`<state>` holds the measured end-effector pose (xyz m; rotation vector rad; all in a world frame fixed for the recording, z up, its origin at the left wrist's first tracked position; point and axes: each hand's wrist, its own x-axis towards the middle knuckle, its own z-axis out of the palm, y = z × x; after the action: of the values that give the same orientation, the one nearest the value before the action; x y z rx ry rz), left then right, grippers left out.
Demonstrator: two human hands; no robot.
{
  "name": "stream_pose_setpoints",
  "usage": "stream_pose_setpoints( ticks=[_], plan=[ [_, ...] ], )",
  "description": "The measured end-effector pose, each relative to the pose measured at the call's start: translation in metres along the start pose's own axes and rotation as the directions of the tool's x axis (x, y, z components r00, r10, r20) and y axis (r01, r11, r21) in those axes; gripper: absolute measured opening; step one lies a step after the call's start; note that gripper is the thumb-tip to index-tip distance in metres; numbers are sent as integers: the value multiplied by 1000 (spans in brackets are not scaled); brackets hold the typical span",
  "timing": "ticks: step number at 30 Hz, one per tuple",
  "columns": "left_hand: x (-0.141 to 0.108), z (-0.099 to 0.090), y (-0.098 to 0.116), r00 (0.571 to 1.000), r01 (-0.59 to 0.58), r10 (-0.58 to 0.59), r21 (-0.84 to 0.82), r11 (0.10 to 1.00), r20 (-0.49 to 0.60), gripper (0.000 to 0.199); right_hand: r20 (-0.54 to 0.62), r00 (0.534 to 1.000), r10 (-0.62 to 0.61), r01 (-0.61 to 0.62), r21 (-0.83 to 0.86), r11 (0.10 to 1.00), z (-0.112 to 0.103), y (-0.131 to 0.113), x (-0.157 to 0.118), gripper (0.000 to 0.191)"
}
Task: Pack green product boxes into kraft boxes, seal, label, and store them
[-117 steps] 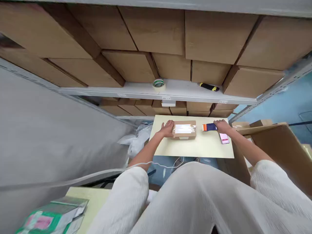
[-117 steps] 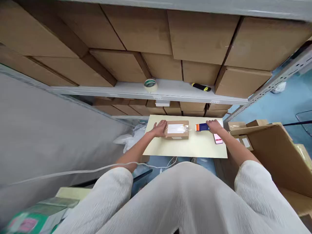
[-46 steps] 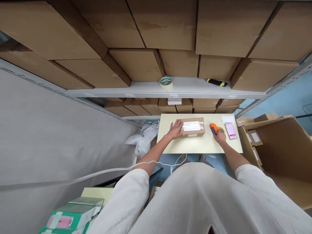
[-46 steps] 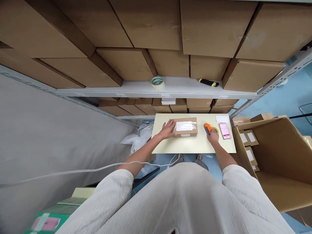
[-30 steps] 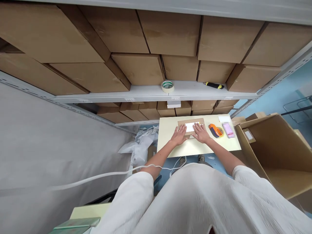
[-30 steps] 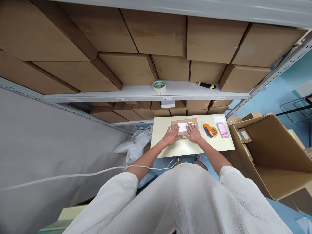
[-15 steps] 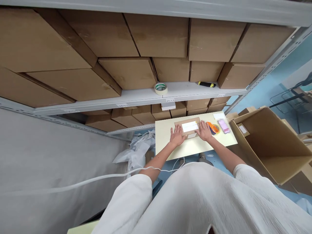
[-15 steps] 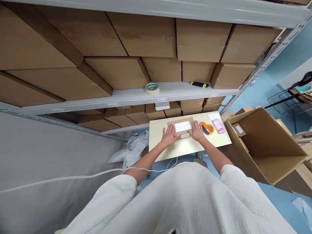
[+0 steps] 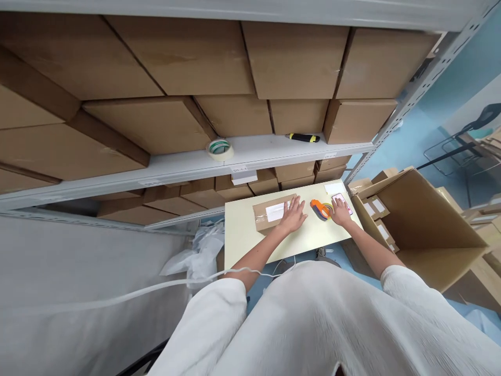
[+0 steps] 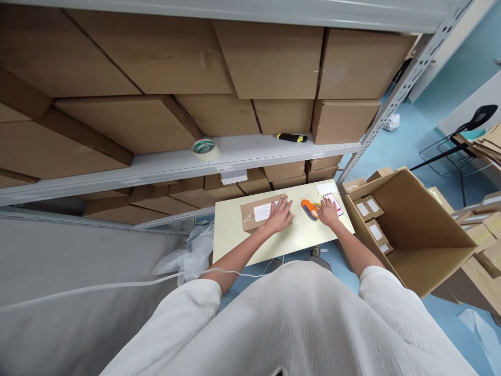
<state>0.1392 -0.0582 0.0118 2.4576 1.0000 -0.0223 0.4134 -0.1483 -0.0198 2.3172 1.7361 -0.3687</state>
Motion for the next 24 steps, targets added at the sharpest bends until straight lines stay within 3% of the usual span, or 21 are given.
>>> stream_pose_setpoints(
  ticks=[6, 11, 16, 24],
  plan=[
    [63, 21, 46, 1000, -4, 4, 19, 1000, -24, 65, 23, 1000, 19, -21, 105, 994, -2, 83, 42, 55],
    [109, 41, 70, 998, 62, -62, -25, 998, -4, 63, 73, 997, -16, 6, 146, 989, -6, 127, 89, 50],
    [142, 53, 85, 991, 126, -122, -67, 990, 60, 60, 129, 989, -75, 53, 165, 985, -5, 145, 134, 46],
    [171, 65, 91, 971, 212, -200, -85, 974, 127, 56, 205, 977, -51, 10, 198, 980, 11, 141, 187, 47]
  ],
)
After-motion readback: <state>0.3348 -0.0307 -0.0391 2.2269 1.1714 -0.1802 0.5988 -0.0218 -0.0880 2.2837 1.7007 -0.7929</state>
